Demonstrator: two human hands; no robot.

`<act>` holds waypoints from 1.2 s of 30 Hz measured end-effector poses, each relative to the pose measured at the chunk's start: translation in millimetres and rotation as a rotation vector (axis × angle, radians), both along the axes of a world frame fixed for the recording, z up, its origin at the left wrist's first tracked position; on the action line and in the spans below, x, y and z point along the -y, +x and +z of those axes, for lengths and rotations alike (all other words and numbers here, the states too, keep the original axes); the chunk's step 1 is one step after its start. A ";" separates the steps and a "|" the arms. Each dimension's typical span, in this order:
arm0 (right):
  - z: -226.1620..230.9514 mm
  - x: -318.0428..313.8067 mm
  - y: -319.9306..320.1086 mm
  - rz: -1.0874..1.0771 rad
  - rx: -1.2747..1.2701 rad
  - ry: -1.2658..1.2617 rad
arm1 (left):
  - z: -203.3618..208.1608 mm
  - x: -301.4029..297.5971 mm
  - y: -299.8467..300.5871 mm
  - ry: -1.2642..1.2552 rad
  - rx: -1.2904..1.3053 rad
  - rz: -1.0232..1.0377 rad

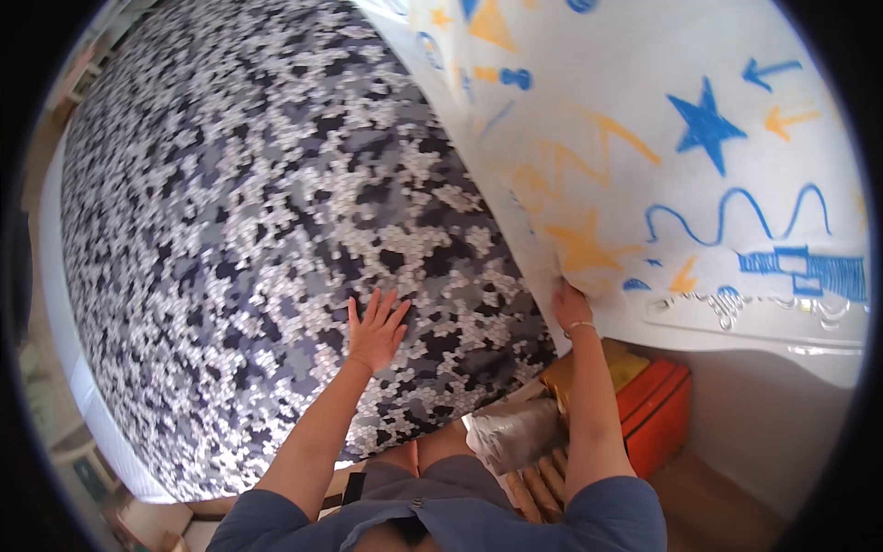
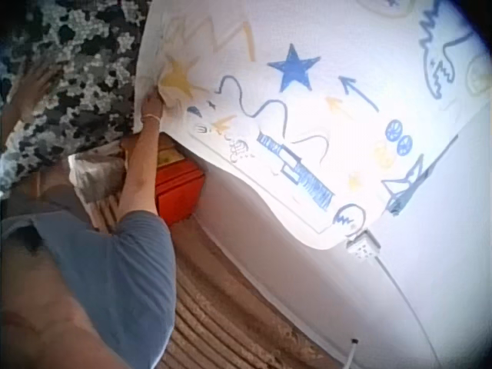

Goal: The person smooths and tucks the bedsheet around the bed, moves two bolster pillows from a chair onto the bed, and folds a blanket on the bed before setting it down.

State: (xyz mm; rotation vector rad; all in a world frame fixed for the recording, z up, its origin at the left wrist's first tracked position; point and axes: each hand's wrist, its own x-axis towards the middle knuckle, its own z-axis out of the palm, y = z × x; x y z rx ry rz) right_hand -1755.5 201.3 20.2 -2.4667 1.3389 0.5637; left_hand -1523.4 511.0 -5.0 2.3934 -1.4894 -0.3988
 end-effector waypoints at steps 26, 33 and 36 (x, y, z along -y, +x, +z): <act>33.4 -329.7 84.3 0.627 -0.888 0.622 | 18.3 -311.8 -153.2 0.532 -0.251 0.428; -24.4 -485.5 102.3 0.583 -0.751 0.789 | 1.3 -491.0 -202.5 0.633 -0.546 0.668; -14.9 -579.8 129.3 0.686 -0.628 0.712 | 17.7 -586.2 -226.0 0.615 -0.738 0.900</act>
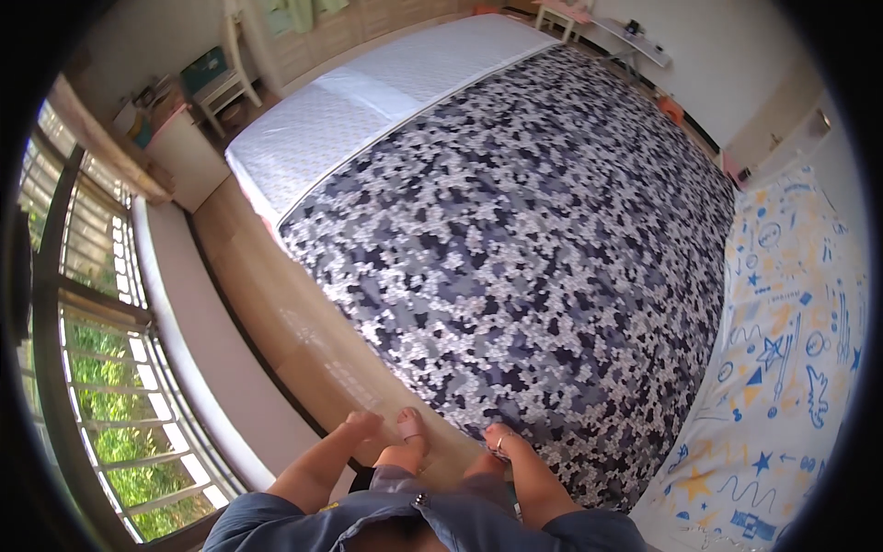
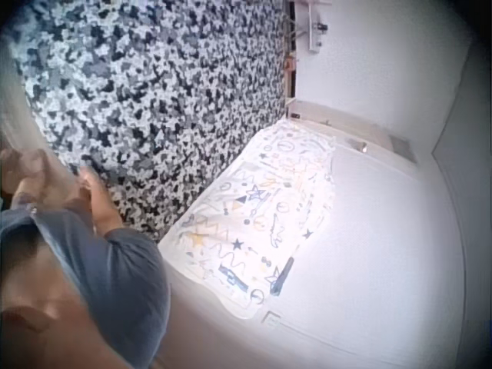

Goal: The person smooths and tucks the bedsheet around the bed, moves two bolster pillows from a chair onto the bed, and folds a blanket on the bed before setting it down.

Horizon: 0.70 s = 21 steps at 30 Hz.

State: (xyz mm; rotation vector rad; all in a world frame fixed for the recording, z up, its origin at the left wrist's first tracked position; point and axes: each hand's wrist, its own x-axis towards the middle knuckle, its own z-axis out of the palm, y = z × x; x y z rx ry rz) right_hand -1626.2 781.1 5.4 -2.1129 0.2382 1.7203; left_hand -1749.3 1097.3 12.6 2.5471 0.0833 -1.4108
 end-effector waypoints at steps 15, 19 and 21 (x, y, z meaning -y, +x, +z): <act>14.0 -233.2 109.5 0.107 0.134 -0.213 | -89.9 -192.0 -145.3 -0.296 -0.061 0.650; -19.7 -286.0 164.4 0.185 0.128 -0.330 | -99.6 -294.8 -124.7 -0.484 0.048 0.975; -2.0 -368.7 172.0 -0.025 0.172 -0.256 | -92.4 -357.5 -129.5 -0.702 -0.064 1.427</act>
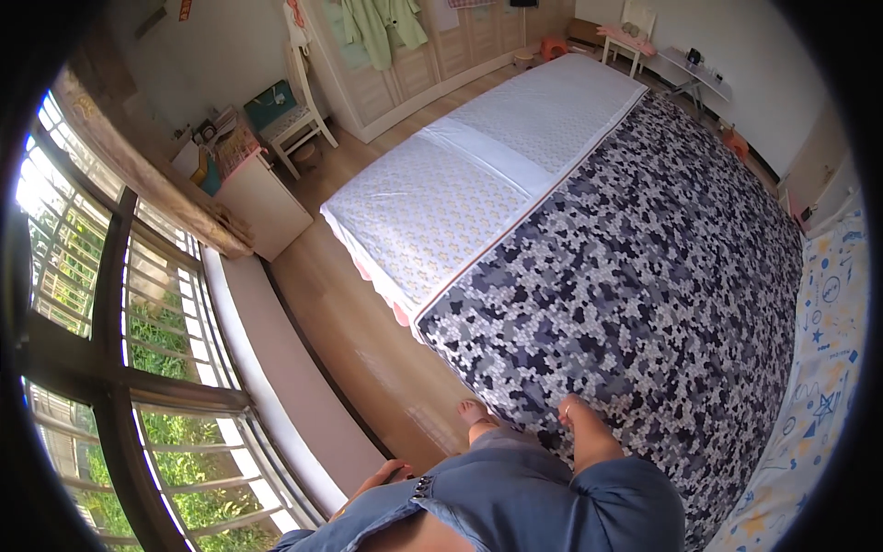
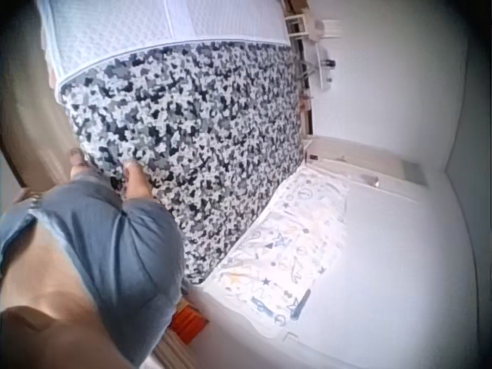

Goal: The person smooths and tucks the bedsheet around the bed, moves two bolster pillows from a chair onto the bed, and folds a blanket on the bed before setting it down.

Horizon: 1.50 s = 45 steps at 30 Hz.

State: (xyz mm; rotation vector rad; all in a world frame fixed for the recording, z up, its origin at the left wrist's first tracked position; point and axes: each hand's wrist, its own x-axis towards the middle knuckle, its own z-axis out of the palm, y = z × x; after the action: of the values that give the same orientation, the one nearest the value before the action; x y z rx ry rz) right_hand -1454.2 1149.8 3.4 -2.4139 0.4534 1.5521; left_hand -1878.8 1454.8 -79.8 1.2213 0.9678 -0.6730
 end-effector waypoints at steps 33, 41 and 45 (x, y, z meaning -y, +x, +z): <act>-59.3 -671.3 198.0 -0.091 -0.147 0.066 | 114.2 -828.1 380.6 0.224 0.040 0.188; -23.2 -952.6 297.9 1.096 0.435 0.300 | -17.9 -1080.7 396.5 0.268 0.534 -0.713; -14.3 -1015.2 356.6 0.848 0.523 0.404 | 21.2 -1101.2 487.9 0.405 0.035 -0.552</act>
State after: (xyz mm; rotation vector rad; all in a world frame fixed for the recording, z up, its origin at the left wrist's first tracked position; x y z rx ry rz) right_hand -1097.6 2164.9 -10.9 -2.6276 -0.9887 0.9776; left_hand -1390.9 2555.9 -58.6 1.8877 0.7558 -0.9057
